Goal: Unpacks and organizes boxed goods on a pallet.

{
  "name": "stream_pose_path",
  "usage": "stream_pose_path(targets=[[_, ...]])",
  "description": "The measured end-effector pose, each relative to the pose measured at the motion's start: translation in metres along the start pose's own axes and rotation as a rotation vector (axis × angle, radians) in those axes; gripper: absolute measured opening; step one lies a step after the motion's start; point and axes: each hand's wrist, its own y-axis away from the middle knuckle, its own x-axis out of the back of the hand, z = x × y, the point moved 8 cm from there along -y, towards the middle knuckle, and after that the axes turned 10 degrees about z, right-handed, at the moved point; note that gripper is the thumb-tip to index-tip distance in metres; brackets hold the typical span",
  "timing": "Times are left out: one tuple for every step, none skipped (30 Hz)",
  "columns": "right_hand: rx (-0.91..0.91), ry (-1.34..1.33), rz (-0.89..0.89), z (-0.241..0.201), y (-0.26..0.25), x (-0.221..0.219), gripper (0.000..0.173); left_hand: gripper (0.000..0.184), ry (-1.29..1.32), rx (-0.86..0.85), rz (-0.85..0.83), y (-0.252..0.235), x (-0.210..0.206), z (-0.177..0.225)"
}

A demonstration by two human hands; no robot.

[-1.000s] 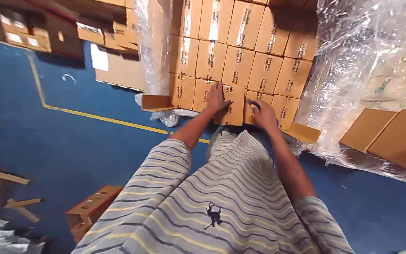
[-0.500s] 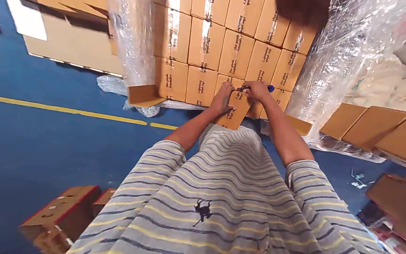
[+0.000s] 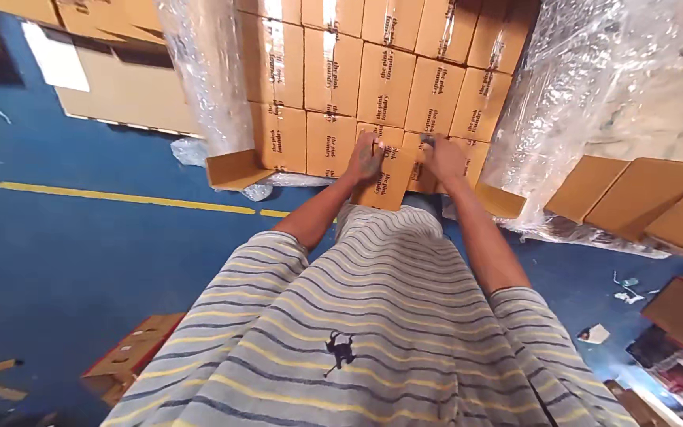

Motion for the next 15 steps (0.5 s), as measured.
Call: stream_pose_path(targets=[[-0.038,-0.095,-0.035,-0.008,0.006,-0.014,0.045,0.046,0.009,0.007,-0.008,-0.002,-0.001,0.001],[-0.067,-0.160,-0.070,-0.018,0.009,-0.027,0.044,0.047,0.016,0.007,-0.011,-0.006,-0.002,0.002],[-0.090,-0.181,-0.088,-0.027,0.010,-0.037,0.042,0.047,0.025,0.007,-0.008,-0.008,-0.003,0.002],[-0.117,-0.181,-0.089,-0.034,0.010,-0.046,0.040,0.048,0.033,0.008,-0.007,-0.009,-0.004,0.002],[-0.151,-0.173,-0.074,-0.040,0.010,-0.050,0.039,0.047,0.038,0.004,0.003,-0.009,-0.004,0.002],[-0.184,-0.153,-0.052,-0.045,0.011,-0.051,0.037,0.047,0.047,-0.003,0.015,-0.008,-0.004,0.003],[-0.208,-0.128,-0.037,-0.049,0.011,-0.051,0.036,0.047,0.056,-0.010,0.023,-0.009,-0.005,0.004],[-0.219,-0.101,-0.031,-0.052,0.013,-0.050,0.035,0.047,0.059,-0.012,0.029,-0.009,-0.005,0.006],[-0.208,-0.074,-0.044,-0.056,0.017,-0.050,0.035,0.046,0.060,-0.005,0.029,-0.008,-0.005,0.006],[-0.186,-0.045,-0.077,-0.060,0.025,-0.050,0.035,0.046,0.060,0.010,0.025,-0.008,-0.005,0.006],[-0.155,-0.015,-0.121,-0.062,0.034,-0.053,0.035,0.045,0.056,0.026,0.030,-0.008,-0.005,0.005],[-0.118,0.009,-0.171,-0.062,0.044,-0.056,0.033,0.047,0.041,0.052,0.032,-0.010,-0.005,0.004],[-0.086,0.012,-0.239,-0.059,0.054,-0.061,0.032,0.056,-0.001,0.105,0.029,-0.010,-0.004,0.003],[-0.067,-0.020,-0.304,-0.055,0.063,-0.068,0.032,0.068,-0.050,0.166,0.033,-0.011,-0.001,0.004],[-0.067,-0.086,-0.330,-0.049,0.069,-0.076,0.033,0.075,-0.090,0.224,0.042,-0.013,0.002,0.004]])
